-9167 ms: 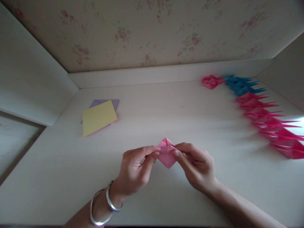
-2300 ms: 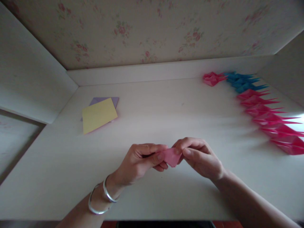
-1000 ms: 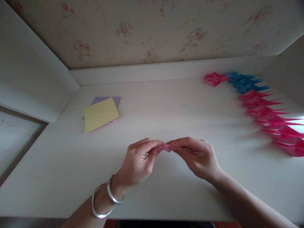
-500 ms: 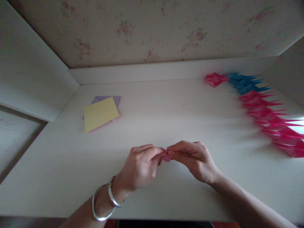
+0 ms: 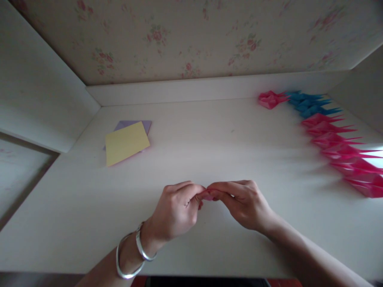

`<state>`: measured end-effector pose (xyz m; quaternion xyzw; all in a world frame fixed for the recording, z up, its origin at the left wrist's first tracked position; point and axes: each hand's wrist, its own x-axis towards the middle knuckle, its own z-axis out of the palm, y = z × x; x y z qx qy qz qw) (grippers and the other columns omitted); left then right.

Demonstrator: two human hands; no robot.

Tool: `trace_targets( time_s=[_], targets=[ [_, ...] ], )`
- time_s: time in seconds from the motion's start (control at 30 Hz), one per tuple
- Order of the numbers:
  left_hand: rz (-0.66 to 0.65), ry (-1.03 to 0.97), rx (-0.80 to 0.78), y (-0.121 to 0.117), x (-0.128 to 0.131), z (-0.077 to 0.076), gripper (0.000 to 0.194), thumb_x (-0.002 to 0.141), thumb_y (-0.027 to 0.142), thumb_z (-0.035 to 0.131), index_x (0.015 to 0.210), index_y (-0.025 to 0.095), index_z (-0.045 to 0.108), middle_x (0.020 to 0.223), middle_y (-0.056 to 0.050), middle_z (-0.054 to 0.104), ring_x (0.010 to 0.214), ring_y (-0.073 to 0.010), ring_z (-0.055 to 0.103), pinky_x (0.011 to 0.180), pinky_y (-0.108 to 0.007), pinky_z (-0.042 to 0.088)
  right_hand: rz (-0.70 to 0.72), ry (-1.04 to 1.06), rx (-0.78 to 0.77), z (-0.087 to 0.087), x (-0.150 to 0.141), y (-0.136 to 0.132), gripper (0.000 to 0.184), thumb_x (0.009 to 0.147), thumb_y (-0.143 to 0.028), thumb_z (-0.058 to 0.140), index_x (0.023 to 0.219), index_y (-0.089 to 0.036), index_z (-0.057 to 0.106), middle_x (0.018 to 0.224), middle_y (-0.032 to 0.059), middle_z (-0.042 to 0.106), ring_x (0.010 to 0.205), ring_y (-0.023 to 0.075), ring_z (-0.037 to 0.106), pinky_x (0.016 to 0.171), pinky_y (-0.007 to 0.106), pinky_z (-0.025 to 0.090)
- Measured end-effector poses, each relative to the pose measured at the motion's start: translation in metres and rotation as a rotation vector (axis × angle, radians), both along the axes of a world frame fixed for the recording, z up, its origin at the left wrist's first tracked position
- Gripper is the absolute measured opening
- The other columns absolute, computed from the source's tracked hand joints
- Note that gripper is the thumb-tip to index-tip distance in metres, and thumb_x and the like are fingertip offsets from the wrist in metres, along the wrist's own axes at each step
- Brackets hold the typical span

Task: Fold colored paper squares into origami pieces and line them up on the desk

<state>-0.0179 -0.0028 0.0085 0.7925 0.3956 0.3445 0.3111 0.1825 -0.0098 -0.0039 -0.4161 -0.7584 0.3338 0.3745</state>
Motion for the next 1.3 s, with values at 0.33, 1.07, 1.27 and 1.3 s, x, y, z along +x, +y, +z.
trace_targets(
  time_s=[0.33,1.07,1.27,1.3],
  targets=[
    [0.199,-0.41,-0.632,0.015,0.001,-0.007,0.018,0.087,0.032,0.07,0.099,0.021,0.077,0.105,-0.004,0.077,0.093,-0.0175,0.072,0.083,-0.025,0.057,-0.015,0.047,0.275,-0.001,0.009,0.009,0.028,0.089,-0.007,0.063,0.11,-0.021,0.074,0.118,0.0075,0.073,0.106,0.0206,0.071,0.093,0.03,0.059],
    [0.116,-0.184,-0.505,0.012,0.005,-0.005,0.022,0.089,0.028,0.065,0.109,0.018,0.071,0.089,-0.004,0.077,0.081,-0.0173,0.072,0.075,-0.025,0.057,-0.2,0.05,-0.331,0.005,-0.001,0.012,0.021,0.093,-0.033,0.059,0.086,-0.023,0.076,0.081,-0.0011,0.076,0.078,0.017,0.07,0.07,0.025,0.053],
    [0.062,0.016,-0.313,0.008,0.006,0.001,0.027,0.096,0.026,0.054,0.076,0.018,0.07,0.064,0.0,0.065,0.059,-0.0127,0.059,0.058,-0.023,0.045,-0.193,0.044,-0.276,0.009,-0.003,0.008,0.021,0.092,-0.025,0.058,0.084,-0.023,0.076,0.075,-0.0021,0.075,0.071,0.0156,0.069,0.065,0.023,0.052],
    [0.059,0.021,-0.309,0.007,0.006,0.002,0.026,0.096,0.025,0.054,0.077,0.018,0.07,0.064,0.0,0.065,0.059,-0.0127,0.059,0.058,-0.022,0.045,-0.193,0.058,-0.274,0.008,-0.004,0.007,0.02,0.092,-0.024,0.058,0.085,-0.023,0.077,0.076,-0.0016,0.075,0.071,0.016,0.069,0.066,0.024,0.053]
  ],
)
